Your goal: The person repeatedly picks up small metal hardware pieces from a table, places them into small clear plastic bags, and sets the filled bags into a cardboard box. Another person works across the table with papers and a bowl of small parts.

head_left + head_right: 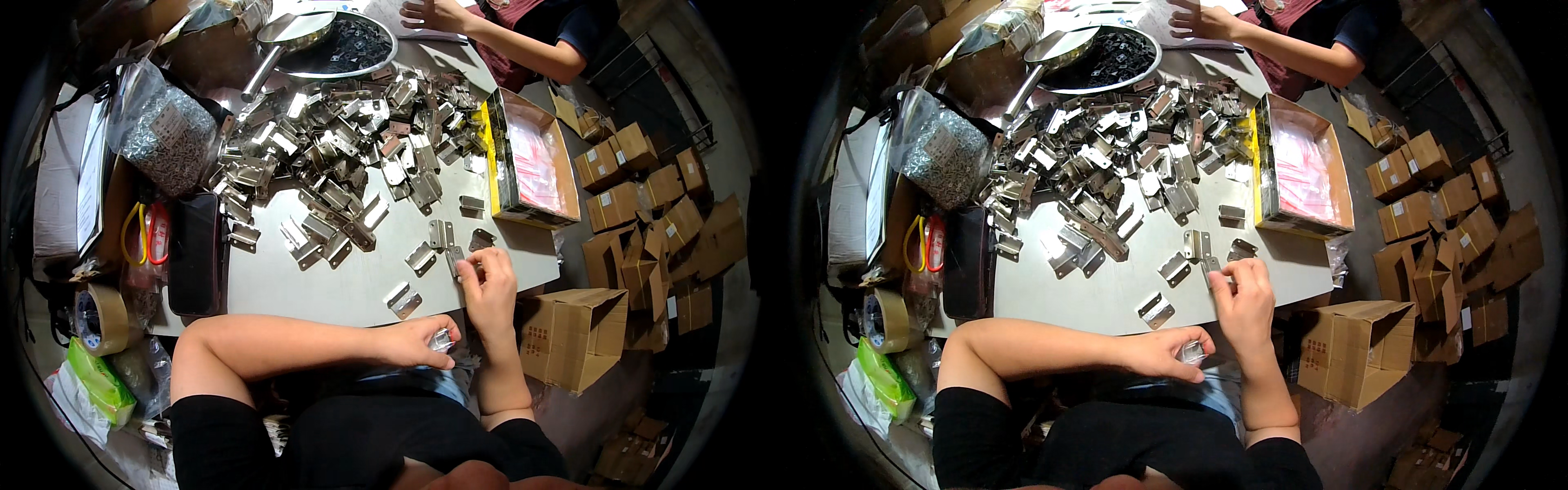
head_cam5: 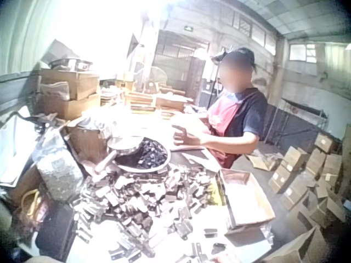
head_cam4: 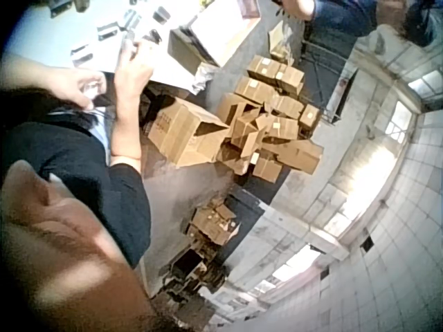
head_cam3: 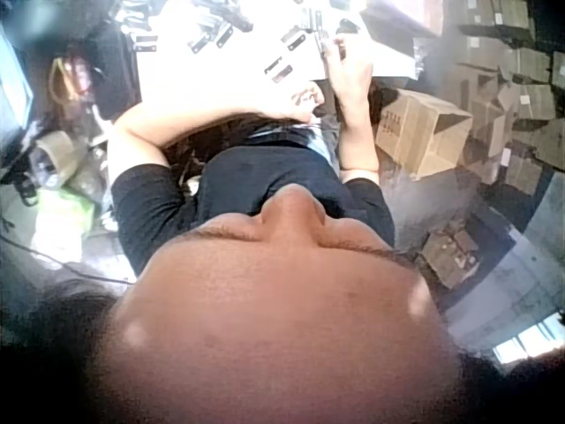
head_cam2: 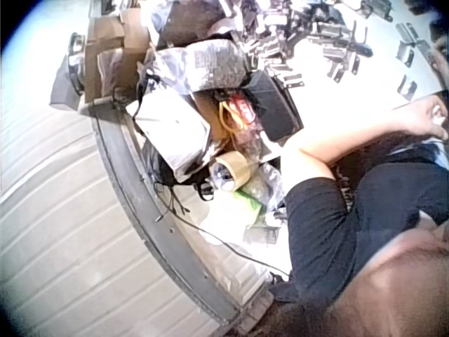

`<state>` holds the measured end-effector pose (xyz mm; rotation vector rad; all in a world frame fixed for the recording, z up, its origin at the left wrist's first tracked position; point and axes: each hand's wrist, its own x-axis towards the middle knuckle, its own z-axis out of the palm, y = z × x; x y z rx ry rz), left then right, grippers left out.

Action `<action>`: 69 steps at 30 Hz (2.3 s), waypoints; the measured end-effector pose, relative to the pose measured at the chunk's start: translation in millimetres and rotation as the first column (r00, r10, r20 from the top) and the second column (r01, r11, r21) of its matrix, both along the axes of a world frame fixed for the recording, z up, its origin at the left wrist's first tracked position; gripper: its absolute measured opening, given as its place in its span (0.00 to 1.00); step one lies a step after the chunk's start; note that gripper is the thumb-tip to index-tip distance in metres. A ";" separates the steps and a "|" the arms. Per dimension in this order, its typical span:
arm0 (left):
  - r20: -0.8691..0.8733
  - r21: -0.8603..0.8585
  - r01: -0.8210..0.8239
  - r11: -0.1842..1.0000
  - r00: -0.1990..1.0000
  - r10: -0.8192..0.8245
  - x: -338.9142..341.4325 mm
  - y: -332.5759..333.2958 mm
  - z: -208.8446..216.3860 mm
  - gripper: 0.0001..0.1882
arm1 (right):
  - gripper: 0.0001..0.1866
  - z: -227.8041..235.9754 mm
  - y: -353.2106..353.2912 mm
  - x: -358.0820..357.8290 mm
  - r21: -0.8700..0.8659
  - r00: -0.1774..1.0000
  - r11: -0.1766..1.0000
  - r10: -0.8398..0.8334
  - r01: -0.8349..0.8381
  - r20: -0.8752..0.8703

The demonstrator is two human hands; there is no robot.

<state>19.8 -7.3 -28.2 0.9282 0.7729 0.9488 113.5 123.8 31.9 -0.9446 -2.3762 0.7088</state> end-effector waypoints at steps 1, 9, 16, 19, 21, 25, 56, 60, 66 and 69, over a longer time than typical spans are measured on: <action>-0.001 -0.005 0.007 1.000 1.000 -0.007 -0.3 0.3 0.9 0.22 | 0.08 -0.9 -2.8 -0.2 0.025 0.999 0.999 0.038 -0.038 0.010; 0.096 -0.077 -0.002 0.997 0.995 0.010 0.0 0.9 3.3 0.22 | 0.07 -7.4 0.8 23.7 0.002 0.968 0.968 0.251 -0.251 -0.021; 0.354 -0.204 0.045 0.978 0.935 0.031 -3.1 -1.7 11.3 0.23 | 0.10 37.5 8.6 60.5 -0.319 0.767 0.715 0.638 -0.622 -0.069; 0.349 -0.215 0.052 0.975 0.937 0.027 -3.6 -1.6 18.6 0.23 | 0.09 39.5 9.8 61.8 -0.405 0.749 0.665 0.658 -0.627 -0.077; 0.330 -0.212 0.063 0.975 0.944 0.011 -5.2 -1.7 18.4 0.24 | 0.09 35.3 3.5 59.9 -0.377 0.790 0.715 0.607 -0.589 -0.082; 0.315 -0.182 0.088 0.979 0.949 -0.026 -6.9 -1.2 15.2 0.25 | 0.06 36.9 -5.6 51.9 -0.392 0.766 0.684 0.637 -0.615 -0.089; 0.080 0.062 -0.024 0.998 0.997 0.019 1.8 1.8 -4.6 0.24 | 0.10 5.9 38.8 -48.6 -0.140 0.780 0.783 0.619 -0.606 0.092; 0.033 0.078 -0.042 0.996 0.999 0.040 1.3 0.9 -1.4 0.23 | 0.10 9.1 34.0 -42.0 0.022 0.773 0.781 0.612 -0.624 0.167; 0.051 0.041 -0.042 0.998 0.998 0.040 2.3 1.6 -2.2 0.22 | 0.07 23.3 25.8 2.9 -0.257 0.840 0.819 0.541 -0.512 0.051; 0.121 -0.037 -0.056 0.998 0.991 0.060 -4.4 -1.0 13.4 0.22 | 0.07 45.3 23.1 25.1 -0.345 0.769 0.752 0.628 -0.562 0.116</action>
